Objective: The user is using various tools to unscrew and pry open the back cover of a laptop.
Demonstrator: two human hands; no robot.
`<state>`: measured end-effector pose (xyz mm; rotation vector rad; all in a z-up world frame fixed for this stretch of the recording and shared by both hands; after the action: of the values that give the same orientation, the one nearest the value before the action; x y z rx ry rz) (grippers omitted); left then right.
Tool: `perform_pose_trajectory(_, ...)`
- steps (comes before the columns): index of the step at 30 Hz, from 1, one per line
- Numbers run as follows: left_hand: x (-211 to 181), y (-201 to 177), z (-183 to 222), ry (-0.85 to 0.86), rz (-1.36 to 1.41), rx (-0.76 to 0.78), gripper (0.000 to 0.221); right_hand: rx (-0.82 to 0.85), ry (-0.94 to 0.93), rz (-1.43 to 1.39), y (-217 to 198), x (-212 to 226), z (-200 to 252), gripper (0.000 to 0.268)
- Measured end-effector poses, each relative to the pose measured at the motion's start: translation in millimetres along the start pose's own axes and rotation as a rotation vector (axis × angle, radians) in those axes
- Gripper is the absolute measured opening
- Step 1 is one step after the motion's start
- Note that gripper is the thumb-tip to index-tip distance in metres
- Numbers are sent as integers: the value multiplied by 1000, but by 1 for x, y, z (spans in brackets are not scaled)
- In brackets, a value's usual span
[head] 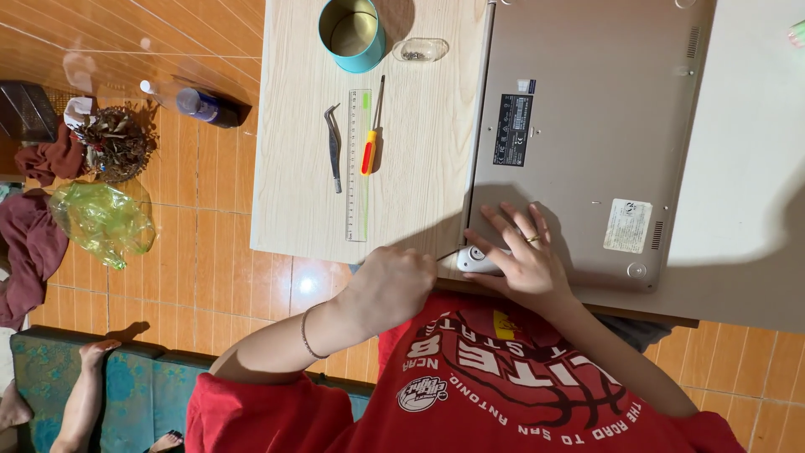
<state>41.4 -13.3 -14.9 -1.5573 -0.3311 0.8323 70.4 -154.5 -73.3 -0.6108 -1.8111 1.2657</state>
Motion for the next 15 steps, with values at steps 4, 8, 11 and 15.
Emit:
perform_pose_trajectory(4,-16,6,-4,32,-105,106,6,-22,-19,15,1,-1,1,66)
perform_pose_trajectory(8,-27,20,-4,18,-236,241,7,-23,-45,33,1,2,1,67)
perform_pose_trajectory(11,-15,24,1,16,-192,162,5,-19,-45,16,-1,3,2,66)
perform_pose_trajectory(15,23,2,12,24,106,-93,6,-30,-35,-27,-1,1,2,64)
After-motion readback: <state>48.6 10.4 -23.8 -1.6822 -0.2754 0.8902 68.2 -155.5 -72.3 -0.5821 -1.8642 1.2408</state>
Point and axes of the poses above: each hand's wrist, its own z-axis away from the middle knuckle, its own y-axis out of the palm, x = y × z, the point moved 9 cm from there along -z, towards the middle knuckle, and after that the axes turned 13 degrees about y, right-handed, at the moved point
